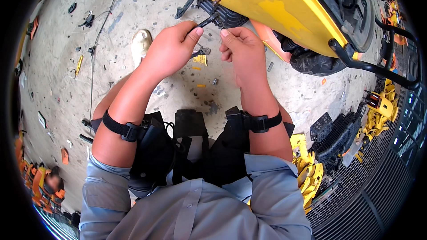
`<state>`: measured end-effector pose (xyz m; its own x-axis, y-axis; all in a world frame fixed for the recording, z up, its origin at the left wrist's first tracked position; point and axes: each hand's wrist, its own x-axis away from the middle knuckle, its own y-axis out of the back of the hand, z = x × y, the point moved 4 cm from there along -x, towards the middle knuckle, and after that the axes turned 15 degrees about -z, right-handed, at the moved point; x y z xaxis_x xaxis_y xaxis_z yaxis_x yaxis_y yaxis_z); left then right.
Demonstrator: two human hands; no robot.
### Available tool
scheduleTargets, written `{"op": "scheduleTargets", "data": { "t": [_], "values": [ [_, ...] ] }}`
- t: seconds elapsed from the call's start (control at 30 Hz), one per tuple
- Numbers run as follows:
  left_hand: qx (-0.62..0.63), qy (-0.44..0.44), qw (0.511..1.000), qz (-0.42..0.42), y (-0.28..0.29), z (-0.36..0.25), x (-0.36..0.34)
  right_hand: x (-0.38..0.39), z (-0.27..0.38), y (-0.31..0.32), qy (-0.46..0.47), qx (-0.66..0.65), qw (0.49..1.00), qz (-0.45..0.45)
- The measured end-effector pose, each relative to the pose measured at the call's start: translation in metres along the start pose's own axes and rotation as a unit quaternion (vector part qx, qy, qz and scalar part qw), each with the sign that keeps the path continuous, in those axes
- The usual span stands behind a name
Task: The person connects wires on a scooter by hand, manipulating the electrical components and wire leads one at a time.
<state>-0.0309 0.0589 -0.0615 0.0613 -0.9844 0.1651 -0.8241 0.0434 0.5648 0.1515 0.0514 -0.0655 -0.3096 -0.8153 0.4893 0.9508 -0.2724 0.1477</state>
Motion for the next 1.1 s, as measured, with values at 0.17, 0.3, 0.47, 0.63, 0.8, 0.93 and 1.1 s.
{"op": "scheduleTargets", "data": {
  "t": [0.17,0.3,0.47,0.63,0.8,0.93,1.1],
  "values": [
    [0.040,0.015,0.999,0.022,0.000,-0.001,0.001,-0.007,-0.002,0.011,-0.239,-0.209,0.930,0.186],
    [0.034,0.045,0.998,0.023,-0.007,-0.003,0.001,0.001,0.004,0.000,0.141,0.022,0.989,-0.046],
    [0.065,0.074,0.994,0.041,-0.007,-0.008,0.002,0.002,0.008,0.003,0.413,0.173,0.885,-0.125],
    [0.049,0.045,0.997,0.026,-0.010,-0.006,0.003,-0.007,-0.001,0.016,-0.056,-0.028,0.998,0.030],
    [0.063,0.064,0.995,0.049,-0.014,-0.005,0.003,-0.010,0.004,0.027,-0.205,-0.116,0.959,0.158],
    [0.089,0.063,0.994,0.027,-0.015,-0.005,0.004,-0.011,0.003,0.015,0.064,0.005,0.998,0.006],
    [0.181,0.139,0.971,0.068,-0.030,0.005,0.004,-0.004,0.004,0.009,0.329,0.109,0.927,-0.140]
  ]
}}
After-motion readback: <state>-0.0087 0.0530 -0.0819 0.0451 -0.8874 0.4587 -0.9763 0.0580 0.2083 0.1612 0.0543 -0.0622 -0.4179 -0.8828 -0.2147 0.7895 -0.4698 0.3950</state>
